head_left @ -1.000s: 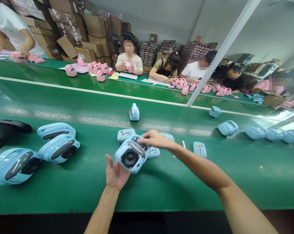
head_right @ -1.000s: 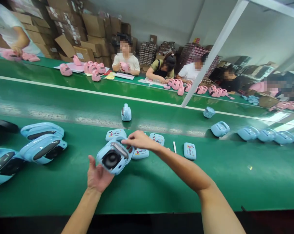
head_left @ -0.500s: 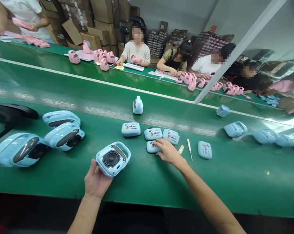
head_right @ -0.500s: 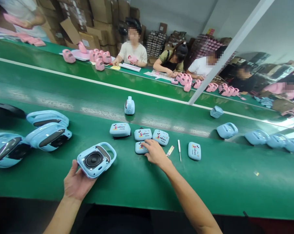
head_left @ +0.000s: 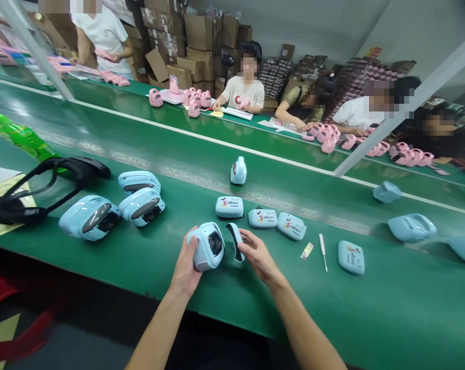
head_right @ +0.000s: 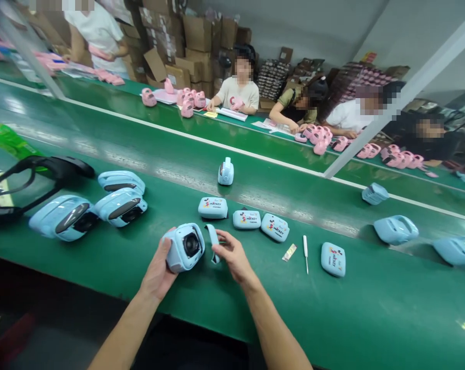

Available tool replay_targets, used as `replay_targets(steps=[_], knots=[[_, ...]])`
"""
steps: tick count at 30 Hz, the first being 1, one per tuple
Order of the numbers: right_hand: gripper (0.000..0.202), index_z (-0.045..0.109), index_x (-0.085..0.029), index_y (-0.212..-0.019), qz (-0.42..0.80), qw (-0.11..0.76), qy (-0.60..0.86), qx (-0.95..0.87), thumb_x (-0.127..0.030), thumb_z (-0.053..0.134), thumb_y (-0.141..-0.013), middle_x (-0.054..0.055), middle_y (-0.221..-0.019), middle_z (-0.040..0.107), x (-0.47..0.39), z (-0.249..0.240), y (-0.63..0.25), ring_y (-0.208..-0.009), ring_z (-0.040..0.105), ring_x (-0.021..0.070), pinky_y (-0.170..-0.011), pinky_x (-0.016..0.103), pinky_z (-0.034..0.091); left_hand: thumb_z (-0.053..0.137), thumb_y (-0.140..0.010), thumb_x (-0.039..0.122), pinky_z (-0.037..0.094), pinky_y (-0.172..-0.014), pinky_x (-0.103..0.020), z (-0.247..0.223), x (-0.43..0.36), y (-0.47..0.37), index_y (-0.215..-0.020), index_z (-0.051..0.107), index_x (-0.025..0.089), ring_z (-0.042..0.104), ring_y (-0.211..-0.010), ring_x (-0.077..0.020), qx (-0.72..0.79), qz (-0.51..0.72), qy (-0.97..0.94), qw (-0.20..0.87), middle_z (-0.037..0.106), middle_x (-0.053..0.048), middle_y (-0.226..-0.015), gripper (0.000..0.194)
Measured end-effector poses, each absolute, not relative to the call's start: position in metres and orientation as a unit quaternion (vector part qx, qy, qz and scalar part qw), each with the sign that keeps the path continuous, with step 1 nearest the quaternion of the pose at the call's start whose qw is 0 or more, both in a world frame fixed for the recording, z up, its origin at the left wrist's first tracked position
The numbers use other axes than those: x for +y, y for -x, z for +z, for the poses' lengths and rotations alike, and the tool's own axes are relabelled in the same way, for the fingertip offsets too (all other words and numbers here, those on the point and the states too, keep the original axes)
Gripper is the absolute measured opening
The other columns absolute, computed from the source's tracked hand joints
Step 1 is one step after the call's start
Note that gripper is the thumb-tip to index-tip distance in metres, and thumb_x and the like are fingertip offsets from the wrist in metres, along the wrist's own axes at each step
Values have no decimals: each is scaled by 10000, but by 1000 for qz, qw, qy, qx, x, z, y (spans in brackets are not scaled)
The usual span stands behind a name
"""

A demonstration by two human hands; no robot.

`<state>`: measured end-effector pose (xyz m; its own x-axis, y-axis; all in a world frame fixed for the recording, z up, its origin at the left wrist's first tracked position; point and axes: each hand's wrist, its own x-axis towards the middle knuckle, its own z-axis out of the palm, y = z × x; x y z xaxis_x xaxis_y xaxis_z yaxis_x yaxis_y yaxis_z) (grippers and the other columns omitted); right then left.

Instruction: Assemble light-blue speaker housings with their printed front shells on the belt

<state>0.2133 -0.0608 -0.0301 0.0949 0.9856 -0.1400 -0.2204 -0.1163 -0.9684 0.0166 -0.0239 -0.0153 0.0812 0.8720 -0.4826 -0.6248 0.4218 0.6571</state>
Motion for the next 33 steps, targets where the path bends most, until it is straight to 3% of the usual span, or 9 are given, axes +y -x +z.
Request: replay_targets(steps=[3,8,15,19,23,29,33], knots=[[551,719,-292,-1231,438,543,553,-455,-452,835,-717,77,-1129,677,-59,-27,-180,-938,652,230,-806,369,579,871,-732,432,599,-880,-322,-12,-28,-23,-1306,630,284,716,-1037,-246,427,509,-182,724,732,-58,-1195,640],[582,706,-313,-1285,323,513,594,-529,-403,846,-727,74,-1124,601,-64,-21,-160,-956,613,229,-864,393,573,871,-715,478,597,-849,-317,-8,-32,-22,-1309,606,276,710,-976,-235,428,512,-198,718,726,-51,-1147,681],[654,580,-338,-1448,261,463,590,-608,-398,765,-824,125,-1315,538,-70,-25,-153,-1159,543,314,-1056,539,482,928,-620,223,583,-704,-255,-9,-28,-20,-1376,566,295,730,-870,-218,452,485,-208,719,746,-35,-1085,842],[456,598,-332,-1420,370,522,512,-573,-385,530,-973,81,-1283,604,-58,-22,-176,-1078,618,243,-977,432,535,780,-785,289,610,-876,-436,-11,-13,-14,-1386,562,194,741,-988,-312,411,466,-107,776,765,-118,-1111,646],[402,689,-270,-1286,408,564,536,-478,-399,614,-913,65,-1123,697,-46,-33,-203,-978,656,216,-889,361,551,680,-856,393,516,-1019,-601,-10,-3,2,-1469,473,173,682,-1168,-385,333,431,-57,837,742,-167,-1208,683],[324,747,-232,-1131,406,545,567,-465,-413,646,-882,76,-1031,740,-47,-48,-213,-945,691,230,-908,400,557,674,-837,442,448,-1072,-644,-10,-4,13,-1484,450,134,628,-1249,-415,277,410,-87,864,710,-220,-1261,750],[455,698,-281,-1272,305,525,525,-597,-420,754,-843,97,-1340,656,-47,-25,-209,-1225,629,272,-1092,449,482,688,-839,335,474,-1077,-585,-10,-5,7,-1401,530,146,672,-1184,-367,329,415,-95,843,746,-164,-1194,614]])
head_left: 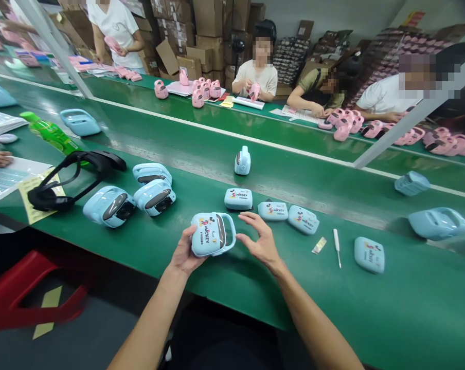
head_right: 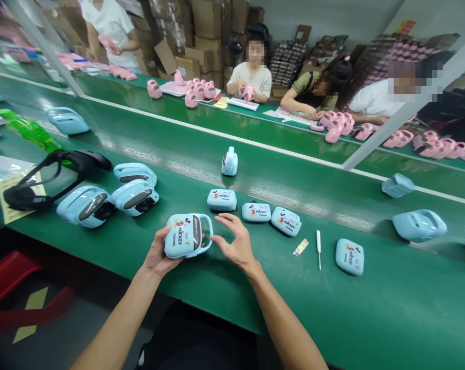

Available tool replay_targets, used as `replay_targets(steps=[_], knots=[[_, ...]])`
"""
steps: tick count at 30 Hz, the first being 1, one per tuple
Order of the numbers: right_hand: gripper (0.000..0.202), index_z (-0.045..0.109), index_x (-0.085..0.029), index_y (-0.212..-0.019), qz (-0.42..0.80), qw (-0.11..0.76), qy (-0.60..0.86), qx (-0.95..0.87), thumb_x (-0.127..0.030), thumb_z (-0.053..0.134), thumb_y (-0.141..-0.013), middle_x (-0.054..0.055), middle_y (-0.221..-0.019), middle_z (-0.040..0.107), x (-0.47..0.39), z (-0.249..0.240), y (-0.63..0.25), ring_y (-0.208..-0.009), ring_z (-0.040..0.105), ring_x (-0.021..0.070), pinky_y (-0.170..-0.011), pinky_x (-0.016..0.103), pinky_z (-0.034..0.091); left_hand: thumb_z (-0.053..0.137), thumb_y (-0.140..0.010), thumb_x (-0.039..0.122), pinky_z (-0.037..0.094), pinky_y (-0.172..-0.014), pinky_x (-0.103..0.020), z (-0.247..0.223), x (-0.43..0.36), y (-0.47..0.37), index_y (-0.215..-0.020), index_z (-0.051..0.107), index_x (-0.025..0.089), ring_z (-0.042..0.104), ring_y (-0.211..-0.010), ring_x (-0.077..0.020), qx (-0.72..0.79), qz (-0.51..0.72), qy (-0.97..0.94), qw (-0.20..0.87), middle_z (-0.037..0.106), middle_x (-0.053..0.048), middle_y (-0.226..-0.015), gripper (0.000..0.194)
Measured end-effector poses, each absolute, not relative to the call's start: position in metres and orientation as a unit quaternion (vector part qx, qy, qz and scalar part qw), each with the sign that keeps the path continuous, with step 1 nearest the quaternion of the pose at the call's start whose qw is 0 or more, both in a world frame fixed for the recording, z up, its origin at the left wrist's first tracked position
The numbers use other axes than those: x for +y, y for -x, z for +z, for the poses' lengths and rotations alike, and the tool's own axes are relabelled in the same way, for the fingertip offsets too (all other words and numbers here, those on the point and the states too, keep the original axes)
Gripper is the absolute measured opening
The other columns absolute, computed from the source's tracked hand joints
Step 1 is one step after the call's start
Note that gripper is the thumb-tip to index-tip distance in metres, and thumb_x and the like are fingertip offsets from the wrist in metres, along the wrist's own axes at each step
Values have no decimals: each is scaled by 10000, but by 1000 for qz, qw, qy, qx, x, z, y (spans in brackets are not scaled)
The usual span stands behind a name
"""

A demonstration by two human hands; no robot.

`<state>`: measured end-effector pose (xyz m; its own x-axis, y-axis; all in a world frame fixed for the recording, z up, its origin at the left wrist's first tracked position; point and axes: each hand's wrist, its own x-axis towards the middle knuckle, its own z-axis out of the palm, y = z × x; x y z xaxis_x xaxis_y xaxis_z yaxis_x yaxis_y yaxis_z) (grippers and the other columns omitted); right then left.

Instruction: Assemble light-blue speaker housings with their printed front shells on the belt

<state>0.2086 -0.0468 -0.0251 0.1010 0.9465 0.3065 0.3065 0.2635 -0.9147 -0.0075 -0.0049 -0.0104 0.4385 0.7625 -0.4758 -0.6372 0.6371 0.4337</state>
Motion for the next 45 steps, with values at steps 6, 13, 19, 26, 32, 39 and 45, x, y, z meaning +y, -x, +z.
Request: replay_targets(steps=[6,13,19,26,32,39,45], knots=[[1021,365,-314,-1579,303,396,378,-780,-523,871,-717,127,-1647,356,-29,-4,-195,-1523,344,341,-1226,536,326,745,-797,264,573,-958,-421,-15,-7,-2,-1157,650,166,738,-942,-261,386,412,-118,817,767,-84,-993,386],[1079,342,-300,-1593,287,365,332,-821,-600,854,-691,172,-1630,373,-15,-27,-191,-1503,381,356,-1208,548,366,895,-631,235,615,-742,-332,-11,-12,-2,-1169,615,246,725,-863,-222,428,440,-186,767,742,-26,-1003,606],[973,420,-304,-1556,270,354,330,-832,-528,867,-722,178,-1572,453,-15,-22,-198,-1450,454,348,-1165,549,425,954,-557,288,600,-695,-294,-10,-14,-1,-1160,602,237,704,-842,-196,462,442,-235,732,725,-20,-1002,699],[977,452,-317,-1536,274,346,350,-826,-448,914,-685,174,-1527,482,-18,-14,-201,-1401,493,355,-1113,554,470,942,-582,283,601,-781,-327,-3,-16,-5,-1202,575,233,703,-917,-208,468,422,-258,732,726,-41,-1043,722],[971,476,-298,-1525,265,379,341,-819,-455,918,-675,180,-1513,513,-19,-23,-193,-1392,502,349,-1127,569,452,932,-572,261,600,-746,-316,-6,-14,-5,-1144,599,233,702,-861,-196,460,431,-245,736,717,-12,-968,663],[952,573,-318,-1451,350,393,352,-774,-491,949,-594,131,-1540,524,-18,-26,-184,-1437,459,362,-1198,594,357,907,-594,247,598,-779,-337,-16,-16,-4,-1122,609,234,705,-884,-209,459,458,-224,728,720,-18,-999,606],[1056,484,-306,-1507,524,544,425,-498,-513,947,-581,76,-1628,402,-39,-27,-162,-1555,270,338,-1269,562,223,889,-606,326,583,-852,-370,-24,-17,-1,-1190,580,288,677,-1027,-246,391,562,-200,701,702,-28,-1140,662]])
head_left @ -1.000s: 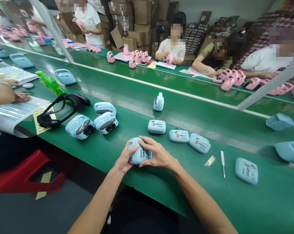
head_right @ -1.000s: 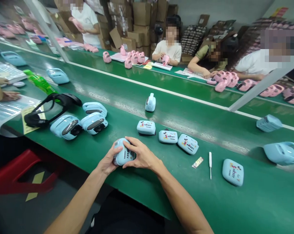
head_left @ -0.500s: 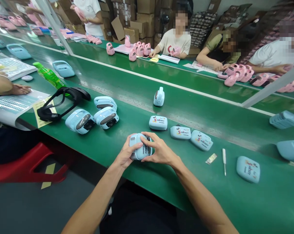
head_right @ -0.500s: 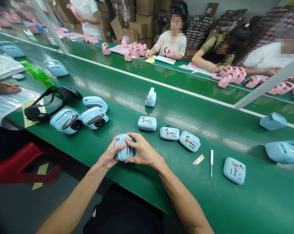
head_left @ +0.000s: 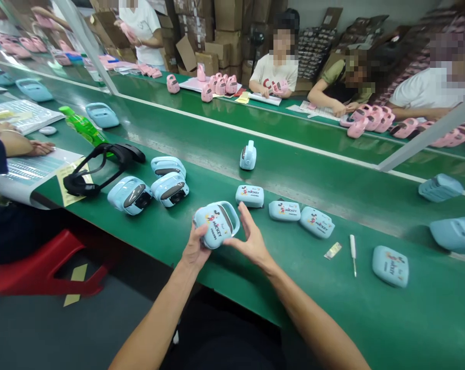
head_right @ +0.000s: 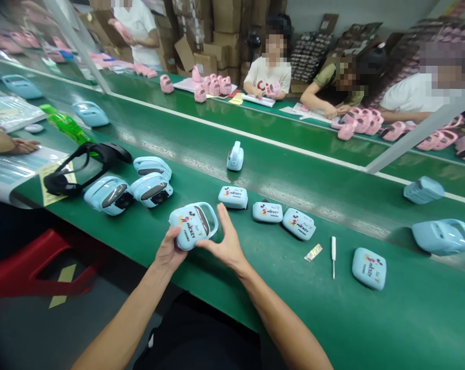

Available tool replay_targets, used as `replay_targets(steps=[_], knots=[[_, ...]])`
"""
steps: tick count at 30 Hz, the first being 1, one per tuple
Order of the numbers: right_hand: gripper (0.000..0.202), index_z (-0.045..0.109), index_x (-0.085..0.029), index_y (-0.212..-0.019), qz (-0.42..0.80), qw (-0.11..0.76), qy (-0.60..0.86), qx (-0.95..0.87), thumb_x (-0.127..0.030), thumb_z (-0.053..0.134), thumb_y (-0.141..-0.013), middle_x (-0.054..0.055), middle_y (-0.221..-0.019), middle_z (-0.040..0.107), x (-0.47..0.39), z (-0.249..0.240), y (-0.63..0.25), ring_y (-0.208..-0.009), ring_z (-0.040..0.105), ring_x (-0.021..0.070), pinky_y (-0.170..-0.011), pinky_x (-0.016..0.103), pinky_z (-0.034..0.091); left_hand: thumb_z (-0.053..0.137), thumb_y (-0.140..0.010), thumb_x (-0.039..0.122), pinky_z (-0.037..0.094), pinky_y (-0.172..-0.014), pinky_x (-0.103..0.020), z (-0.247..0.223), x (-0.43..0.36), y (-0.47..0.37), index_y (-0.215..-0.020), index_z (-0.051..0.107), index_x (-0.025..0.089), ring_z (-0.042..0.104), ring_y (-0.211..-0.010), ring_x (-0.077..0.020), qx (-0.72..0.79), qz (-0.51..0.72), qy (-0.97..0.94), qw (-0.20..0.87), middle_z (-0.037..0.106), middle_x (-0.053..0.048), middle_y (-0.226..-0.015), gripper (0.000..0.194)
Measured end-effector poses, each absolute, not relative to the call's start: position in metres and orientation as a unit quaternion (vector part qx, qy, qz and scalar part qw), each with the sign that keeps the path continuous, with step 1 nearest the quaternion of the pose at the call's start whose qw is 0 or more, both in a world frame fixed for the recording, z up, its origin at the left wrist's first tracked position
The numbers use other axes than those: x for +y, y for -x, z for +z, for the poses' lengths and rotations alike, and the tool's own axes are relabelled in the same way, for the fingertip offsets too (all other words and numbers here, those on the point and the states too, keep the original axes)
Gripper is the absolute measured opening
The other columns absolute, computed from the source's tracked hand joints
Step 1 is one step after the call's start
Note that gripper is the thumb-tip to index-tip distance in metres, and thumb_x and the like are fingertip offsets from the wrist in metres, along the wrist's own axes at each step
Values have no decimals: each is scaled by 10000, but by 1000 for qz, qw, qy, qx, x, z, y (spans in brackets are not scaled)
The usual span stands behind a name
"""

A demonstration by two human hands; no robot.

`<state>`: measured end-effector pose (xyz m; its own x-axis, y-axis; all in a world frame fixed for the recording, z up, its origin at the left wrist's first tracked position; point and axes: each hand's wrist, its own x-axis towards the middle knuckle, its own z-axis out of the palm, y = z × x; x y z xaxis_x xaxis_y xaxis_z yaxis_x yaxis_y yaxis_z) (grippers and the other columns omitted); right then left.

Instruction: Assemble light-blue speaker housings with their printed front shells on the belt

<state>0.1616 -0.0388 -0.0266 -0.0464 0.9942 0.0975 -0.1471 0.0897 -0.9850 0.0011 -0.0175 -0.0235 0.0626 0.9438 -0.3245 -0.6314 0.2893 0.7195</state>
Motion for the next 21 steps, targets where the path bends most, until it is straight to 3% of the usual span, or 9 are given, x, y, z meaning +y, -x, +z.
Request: replay_targets(steps=[3,6,9,12,14,17,19,21], knots=[[940,454,-285,-1494,669,558,381,-309,-505,884,-688,103,-1457,595,-42,-30,-152,-1378,544,326,-1143,540,451,916,-567,302,566,-847,-346,-28,-14,1,-1190,555,322,671,-1014,-228,358,595,-251,675,695,0,-1130,720],[945,470,-278,-1434,686,565,373,-268,-389,935,-619,86,-1268,703,-35,-35,-155,-1166,685,298,-989,470,574,949,-514,261,545,-763,-307,-34,-5,7,-1153,562,293,673,-878,-199,350,567,-331,668,706,6,-1025,748],[982,511,-270,-1381,584,578,418,-388,-325,967,-513,78,-1318,672,-28,-43,-166,-1230,639,285,-1051,438,530,818,-703,555,510,-679,-303,-40,7,10,-1101,624,223,659,-762,-199,375,537,-385,650,712,-29,-900,554],[883,580,-230,-1334,464,524,463,-543,-377,937,-539,106,-1378,635,-29,-53,-170,-1293,590,302,-1146,458,436,542,-837,751,497,-684,-319,-45,13,5,-973,710,187,676,-790,-237,458,550,-439,543,725,-70,-844,605],[833,598,-202,-1334,409,511,473,-590,-449,894,-596,130,-1383,631,-32,-57,-166,-1300,583,313,-1165,455,407,431,-864,781,509,-741,-337,-48,13,0,-843,734,184,693,-861,-269,496,558,-460,481,740,-100,-840,669],[706,588,-171,-1366,387,549,468,-574,-604,665,-814,150,-1352,658,-32,-60,-151,-1262,621,298,-1115,423,451,362,-884,766,517,-839,-355,-51,10,-6,-765,739,196,700,-942,-290,508,568,-467,448,760,-119,-869,693],[627,639,-151,-1298,359,587,493,-533,-628,447,-938,153,-1266,710,-27,-60,-138,-1196,666,287,-1061,405,485,333,-898,750,523,-814,-349,-52,9,-8,-782,748,198,706,-930,-287,519,560,-474,439,765,-120,-867,700],[647,709,-144,-1148,308,611,540,-489,-633,322,-977,151,-1129,757,-22,-60,-125,-1074,714,289,-967,391,525,285,-922,719,523,-756,-341,-51,7,-9,-806,753,197,709,-889,-280,540,548,-482,420,764,-118,-846,710]])
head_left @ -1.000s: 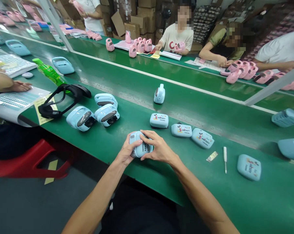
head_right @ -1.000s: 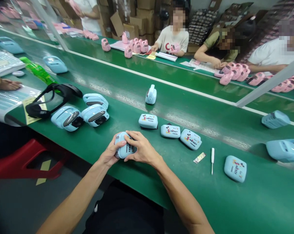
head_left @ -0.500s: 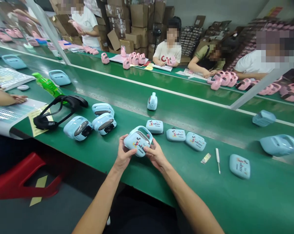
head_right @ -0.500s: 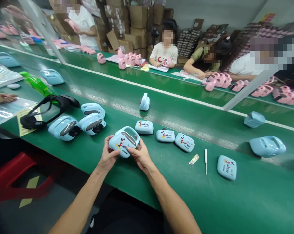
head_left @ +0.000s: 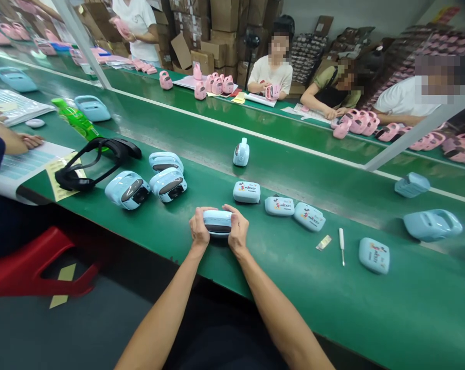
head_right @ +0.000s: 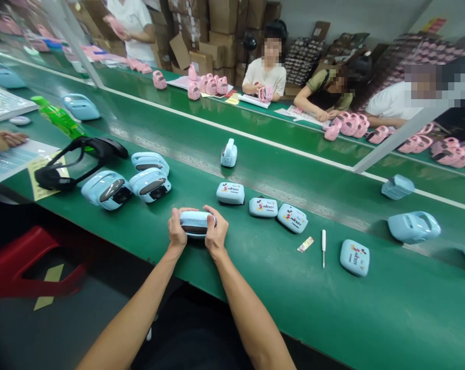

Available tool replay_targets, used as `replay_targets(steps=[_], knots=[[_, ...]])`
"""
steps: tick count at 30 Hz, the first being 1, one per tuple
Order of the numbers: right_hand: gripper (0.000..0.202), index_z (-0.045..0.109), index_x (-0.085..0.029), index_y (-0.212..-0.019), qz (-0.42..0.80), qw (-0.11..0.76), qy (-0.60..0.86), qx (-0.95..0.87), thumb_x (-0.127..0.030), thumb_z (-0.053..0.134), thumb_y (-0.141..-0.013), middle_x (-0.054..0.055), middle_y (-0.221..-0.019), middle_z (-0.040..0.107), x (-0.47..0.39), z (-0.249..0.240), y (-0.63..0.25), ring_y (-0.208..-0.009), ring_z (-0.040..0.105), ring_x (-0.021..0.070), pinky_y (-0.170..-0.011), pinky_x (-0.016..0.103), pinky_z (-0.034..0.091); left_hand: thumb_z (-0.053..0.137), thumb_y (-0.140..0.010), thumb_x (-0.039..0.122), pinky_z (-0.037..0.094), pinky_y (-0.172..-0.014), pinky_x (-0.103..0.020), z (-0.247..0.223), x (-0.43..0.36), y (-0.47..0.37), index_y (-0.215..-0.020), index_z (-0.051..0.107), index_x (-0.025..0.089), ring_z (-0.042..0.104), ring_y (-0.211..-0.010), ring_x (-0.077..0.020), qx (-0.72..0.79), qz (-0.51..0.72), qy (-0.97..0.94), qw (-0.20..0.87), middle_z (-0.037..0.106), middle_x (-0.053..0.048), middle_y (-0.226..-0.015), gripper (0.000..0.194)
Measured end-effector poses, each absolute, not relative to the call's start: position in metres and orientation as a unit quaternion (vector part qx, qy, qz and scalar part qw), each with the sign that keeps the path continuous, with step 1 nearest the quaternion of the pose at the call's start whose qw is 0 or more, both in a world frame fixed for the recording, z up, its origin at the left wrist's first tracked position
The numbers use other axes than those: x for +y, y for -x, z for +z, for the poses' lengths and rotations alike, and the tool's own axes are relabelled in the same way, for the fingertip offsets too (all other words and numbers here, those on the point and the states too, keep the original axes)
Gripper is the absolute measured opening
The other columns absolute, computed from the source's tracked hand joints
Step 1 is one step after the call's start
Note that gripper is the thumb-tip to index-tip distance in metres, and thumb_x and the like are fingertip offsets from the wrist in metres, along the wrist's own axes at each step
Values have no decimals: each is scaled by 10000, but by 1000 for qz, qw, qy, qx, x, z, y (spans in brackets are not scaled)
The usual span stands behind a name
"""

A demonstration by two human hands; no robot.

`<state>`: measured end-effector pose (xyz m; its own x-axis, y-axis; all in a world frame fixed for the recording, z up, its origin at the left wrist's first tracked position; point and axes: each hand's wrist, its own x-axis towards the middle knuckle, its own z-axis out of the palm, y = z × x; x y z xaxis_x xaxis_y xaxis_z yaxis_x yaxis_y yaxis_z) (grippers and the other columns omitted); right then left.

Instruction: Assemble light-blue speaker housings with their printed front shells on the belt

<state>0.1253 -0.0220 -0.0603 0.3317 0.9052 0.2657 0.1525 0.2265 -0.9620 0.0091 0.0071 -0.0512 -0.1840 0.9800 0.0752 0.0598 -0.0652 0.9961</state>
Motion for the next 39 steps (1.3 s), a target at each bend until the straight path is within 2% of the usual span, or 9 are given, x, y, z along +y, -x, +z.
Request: replay_targets(steps=[3,8,16,21,26,30,33,36,39], knots=[[695,743,-167,-961,257,619,592,-447,-650,242,-978,129,-958,769,-16,-60,-114,-887,733,278,-816,372,546,252,-955,629,512,-737,-340,-51,6,-12,-801,755,200,702,-838,-265,564,553,-488,372,761,-110,-824,678],[680,730,-201,-860,248,627,611,-415,-620,208,-979,115,-907,765,-14,-62,-113,-876,729,275,-827,384,537,269,-968,499,497,-728,-327,-54,4,-17,-771,761,201,697,-831,-250,571,569,-486,337,767,-102,-834,609],[697,743,-177,-845,320,655,576,-371,-605,213,-989,109,-891,775,-11,-60,-114,-861,726,259,-832,377,542,267,-968,469,491,-838,-332,-50,5,-17,-771,769,220,683,-867,-251,592,556,-479,334,782,-80,-878,594],[730,768,-159,-1050,319,646,572,-393,-614,201,-999,114,-1039,786,-14,-61,-117,-987,731,267,-905,383,532,280,-973,570,500,-883,-338,-50,1,-15,-893,792,208,699,-969,-264,547,578,-466,387,789,-90,-976,632],[765,781,-193,-879,272,616,611,-417,-581,135,-1012,87,-873,771,-15,-65,-118,-841,727,248,-800,353,530,246,-986,528,521,-784,-327,-57,0,-19,-796,779,205,709,-851,-249,575,580,-450,361,771,-86,-848,652],[754,772,-200,-835,270,607,628,-405,-572,142,-1014,78,-833,761,-12,-63,-115,-802,710,235,-805,346,524,245,-985,464,512,-825,-323,-59,1,-23,-762,771,221,692,-844,-235,605,575,-442,327,762,-69,-831,621],[776,766,-197,-830,324,605,613,-392,-655,161,-990,80,-853,767,-8,-59,-121,-841,709,244,-837,358,529,283,-963,479,499,-864,-318,-57,4,-21,-735,748,229,683,-873,-233,611,567,-435,340,751,-60,-835,575],[865,770,-168,-932,474,591,521,-392,-768,148,-942,97,-863,773,-4,-51,-137,-880,719,264,-833,378,550,392,-904,533,521,-795,-326,-52,15,-15,-710,689,218,685,-814,-235,614,568,-351,422,717,-49,-760,475],[787,770,-169,-1018,561,541,448,-437,-818,345,-892,88,-939,783,-2,-38,-156,-923,716,267,-849,379,556,531,-814,558,544,-717,-347,-42,28,-10,-729,634,212,685,-711,-236,598,550,-249,528,674,-23,-665,371]])
